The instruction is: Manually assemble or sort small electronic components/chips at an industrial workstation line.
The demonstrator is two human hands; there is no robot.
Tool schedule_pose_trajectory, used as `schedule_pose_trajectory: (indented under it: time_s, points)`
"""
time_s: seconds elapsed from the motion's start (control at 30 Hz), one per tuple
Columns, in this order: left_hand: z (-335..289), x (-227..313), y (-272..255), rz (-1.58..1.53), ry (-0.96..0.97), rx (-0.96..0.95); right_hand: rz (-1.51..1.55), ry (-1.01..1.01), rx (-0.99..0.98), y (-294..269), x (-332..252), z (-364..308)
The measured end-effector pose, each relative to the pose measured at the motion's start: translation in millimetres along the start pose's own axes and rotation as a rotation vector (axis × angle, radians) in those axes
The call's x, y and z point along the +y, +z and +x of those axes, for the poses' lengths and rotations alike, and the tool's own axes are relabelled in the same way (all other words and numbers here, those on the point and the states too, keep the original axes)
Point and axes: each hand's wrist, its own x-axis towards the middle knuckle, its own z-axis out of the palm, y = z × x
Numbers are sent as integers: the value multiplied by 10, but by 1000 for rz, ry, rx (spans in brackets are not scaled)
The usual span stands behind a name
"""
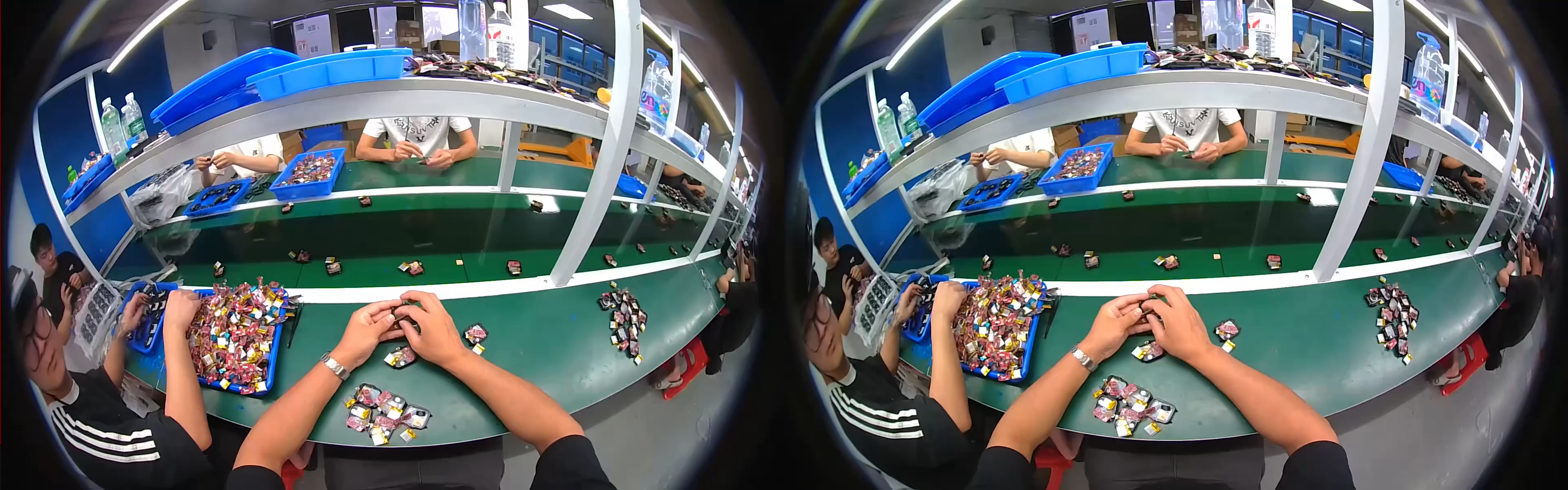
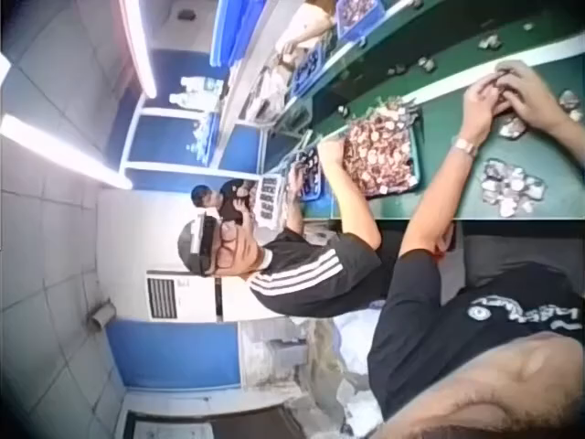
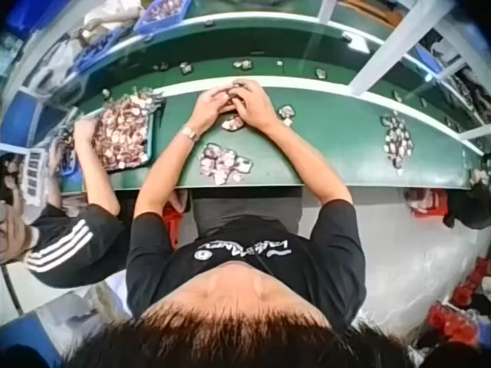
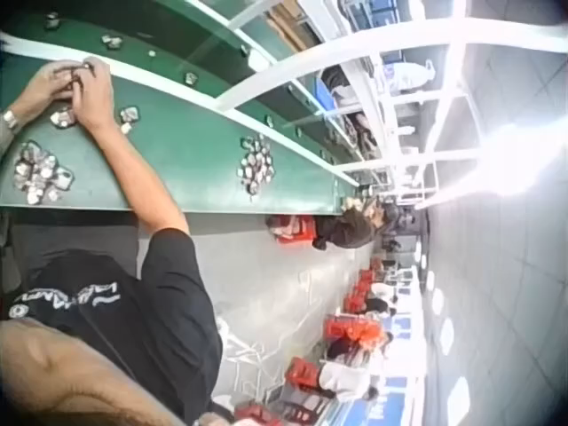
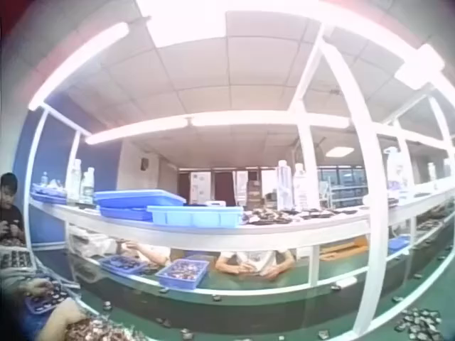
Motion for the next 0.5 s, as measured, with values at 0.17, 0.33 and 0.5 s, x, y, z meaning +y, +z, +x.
schedule_pose_trajectory:
  time_s: [0.17, 0.33, 0.5]
  points:
    - [29, 41, -4, -18, -40, 9, -85, -116, 67, -12, 86, 27]
    - [-6, 49, -21, -35, -44, -1, -54, -147, 60, -25, 78, 38]
    - [6, 20, -46, -39, -61, -16, -12, -120, 16, -50, 122, 47]
